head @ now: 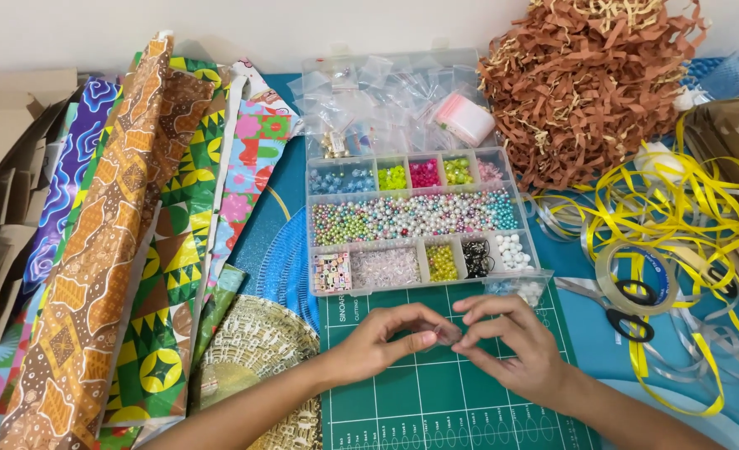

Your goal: Picking up small beads from an organizer and placing them into a small plastic bag.

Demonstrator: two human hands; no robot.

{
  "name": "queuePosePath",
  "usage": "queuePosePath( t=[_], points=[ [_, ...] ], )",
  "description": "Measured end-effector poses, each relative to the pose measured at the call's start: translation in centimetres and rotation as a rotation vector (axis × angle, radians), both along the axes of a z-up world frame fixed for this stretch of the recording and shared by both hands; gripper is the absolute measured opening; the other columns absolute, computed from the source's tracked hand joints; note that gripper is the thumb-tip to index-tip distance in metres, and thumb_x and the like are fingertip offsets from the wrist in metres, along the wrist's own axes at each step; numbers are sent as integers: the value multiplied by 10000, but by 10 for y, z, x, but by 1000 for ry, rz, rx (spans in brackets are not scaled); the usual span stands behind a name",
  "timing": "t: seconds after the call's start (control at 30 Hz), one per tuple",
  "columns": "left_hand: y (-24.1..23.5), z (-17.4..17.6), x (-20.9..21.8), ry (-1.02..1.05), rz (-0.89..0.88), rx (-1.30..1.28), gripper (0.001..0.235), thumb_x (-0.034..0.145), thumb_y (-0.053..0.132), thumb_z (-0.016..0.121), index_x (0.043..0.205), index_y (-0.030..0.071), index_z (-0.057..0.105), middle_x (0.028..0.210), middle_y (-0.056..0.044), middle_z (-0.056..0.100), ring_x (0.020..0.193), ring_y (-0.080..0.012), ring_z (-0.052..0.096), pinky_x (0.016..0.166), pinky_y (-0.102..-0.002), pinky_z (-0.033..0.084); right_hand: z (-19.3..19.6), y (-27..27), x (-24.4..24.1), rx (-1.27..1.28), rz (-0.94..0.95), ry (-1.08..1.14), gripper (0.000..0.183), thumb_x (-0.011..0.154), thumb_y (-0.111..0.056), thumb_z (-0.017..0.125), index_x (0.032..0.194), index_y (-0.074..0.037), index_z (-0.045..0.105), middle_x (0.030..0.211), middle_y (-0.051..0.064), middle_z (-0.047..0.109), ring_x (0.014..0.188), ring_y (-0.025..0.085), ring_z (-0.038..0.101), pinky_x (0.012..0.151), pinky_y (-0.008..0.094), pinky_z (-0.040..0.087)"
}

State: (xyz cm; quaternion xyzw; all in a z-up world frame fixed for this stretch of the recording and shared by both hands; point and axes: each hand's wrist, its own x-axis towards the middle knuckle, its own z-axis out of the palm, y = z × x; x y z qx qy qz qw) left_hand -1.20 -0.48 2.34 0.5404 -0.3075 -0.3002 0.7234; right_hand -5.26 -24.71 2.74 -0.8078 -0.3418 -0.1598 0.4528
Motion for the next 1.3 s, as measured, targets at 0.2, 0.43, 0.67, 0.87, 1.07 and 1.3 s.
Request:
queuePosePath(
  t=[0.2, 0.43, 0.67, 0.87, 1.07, 1.3],
  points=[
    [0, -17, -2, 28, -11, 18, 279, 1051, 222, 582, 1267, 52, 632, 1101, -88, 720, 1003, -193, 698, 892, -293, 561, 2, 0, 7, -369, -65, -155, 143, 911, -334, 752, 1013, -234, 744, 1233, 49, 578, 1226, 295, 605, 1017, 509, 501],
    [-4, -4, -6, -218, -3, 243, 301, 1072, 79, 515, 1342, 136, 634, 1116, -9, 781, 812, -136, 782, 520, -163, 449, 10, -3, 7, -109, -98, 131, 163, 981, -279, 627, 969, -124, 676, 1168, 70, 581, 1238, 300, 616, 1042, 445, 513],
    [-4, -2, -8, -293, 167, 144, 560, 917, -108, 453, 1440, 88, 454, 1449, -149, 566, 1250, -331, 620, 1076, -432, 560, 15, -22, 12, -266, -151, -130, 125, 942, -267, 699, 1025, -178, 672, 1190, 72, 587, 1220, 318, 617, 1035, 483, 499],
    [-6, 8, -11, -311, 279, 134, 420, 997, 6, 455, 1412, 65, 478, 1444, -134, 563, 1372, -308, 544, 1155, -450, 465, 19, -14, 17, -705, -77, -381, 203, 956, -313, 725, 1127, -217, 675, 1274, 61, 599, 1249, 283, 611, 1052, 473, 456],
    [-3, 10, -10, -238, 210, 96, 393, 1070, 226, 464, 1428, 65, 480, 1425, -135, 593, 1318, -295, 597, 1128, -431, 501, 18, -9, 17, -642, -45, -299, 140, 987, -311, 669, 1069, -201, 693, 1250, 73, 605, 1215, 296, 606, 1029, 497, 445],
    [-11, -13, -20, 202, -54, -19, 431, 1101, 327, 394, 1353, 25, 567, 1230, -149, 690, 1200, -249, 658, 1111, -359, 511, 19, -6, 10, -378, 28, -110, 115, 997, -266, 631, 1043, -172, 679, 1248, 95, 608, 1224, 317, 618, 967, 483, 458]
  ],
)
